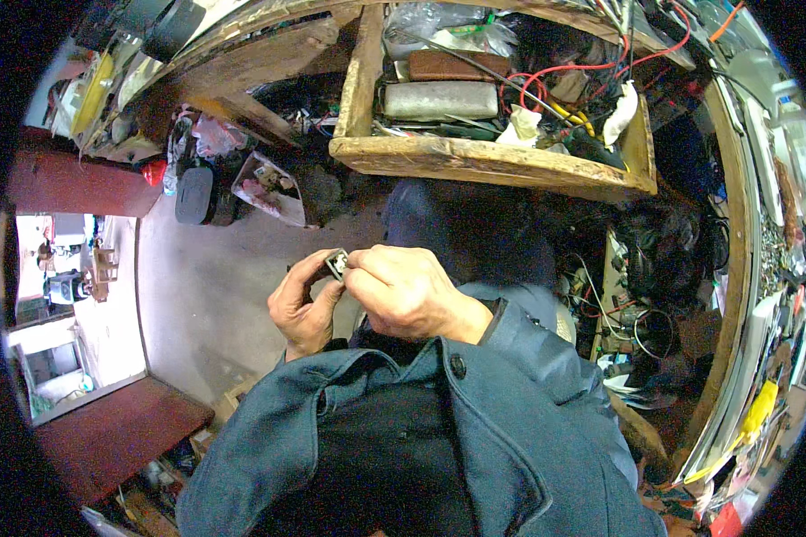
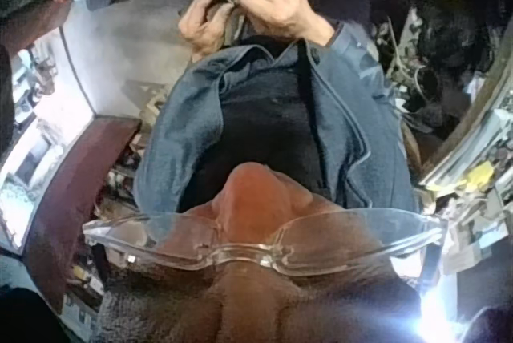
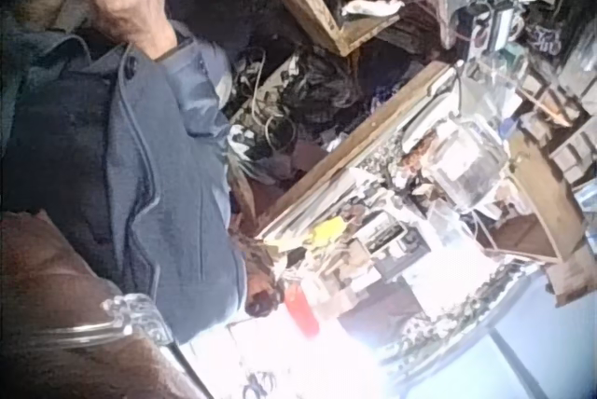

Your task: The person works at a cluttered workbench, handling small electronic components and wires. They use a screwdriver to adjust a small black box, then wipe it with a cloth. The person continues to manipulate the component and wires throughout the clip.

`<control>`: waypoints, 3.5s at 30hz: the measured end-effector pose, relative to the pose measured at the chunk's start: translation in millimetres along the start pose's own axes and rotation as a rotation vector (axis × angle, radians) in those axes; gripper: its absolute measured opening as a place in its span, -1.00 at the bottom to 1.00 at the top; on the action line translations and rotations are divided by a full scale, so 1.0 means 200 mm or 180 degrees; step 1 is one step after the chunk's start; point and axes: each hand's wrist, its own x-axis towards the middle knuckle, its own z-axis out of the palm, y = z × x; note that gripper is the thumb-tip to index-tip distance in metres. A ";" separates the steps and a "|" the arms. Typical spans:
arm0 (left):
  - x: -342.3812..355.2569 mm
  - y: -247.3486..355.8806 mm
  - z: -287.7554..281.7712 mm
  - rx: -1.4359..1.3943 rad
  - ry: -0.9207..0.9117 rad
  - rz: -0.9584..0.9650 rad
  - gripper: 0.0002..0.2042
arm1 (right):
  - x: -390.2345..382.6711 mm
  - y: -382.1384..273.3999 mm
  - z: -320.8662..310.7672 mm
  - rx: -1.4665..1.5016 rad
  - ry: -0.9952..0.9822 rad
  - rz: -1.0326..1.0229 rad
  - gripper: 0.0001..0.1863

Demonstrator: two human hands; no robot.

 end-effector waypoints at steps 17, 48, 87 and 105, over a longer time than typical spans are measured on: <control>0.02 -0.04 -0.01 0.0267 -0.0061 0.0316 -0.66 | 0.01 0.01 -0.01 0.0120 -0.0017 0.0174 -0.76; -0.11 -0.09 -0.16 -0.1529 0.0140 -0.1518 -0.52 | -0.02 0.06 0.06 0.1154 0.0228 0.1011 -0.83; -0.04 0.02 -0.13 -0.0530 -0.0407 -0.0651 -0.55 | -0.03 0.05 0.09 0.1576 0.0504 0.1283 -0.87; -0.08 -0.04 -0.11 -0.1214 -0.0122 -0.1089 -0.58 | -0.02 0.00 0.01 0.1257 0.0220 0.1055 -0.88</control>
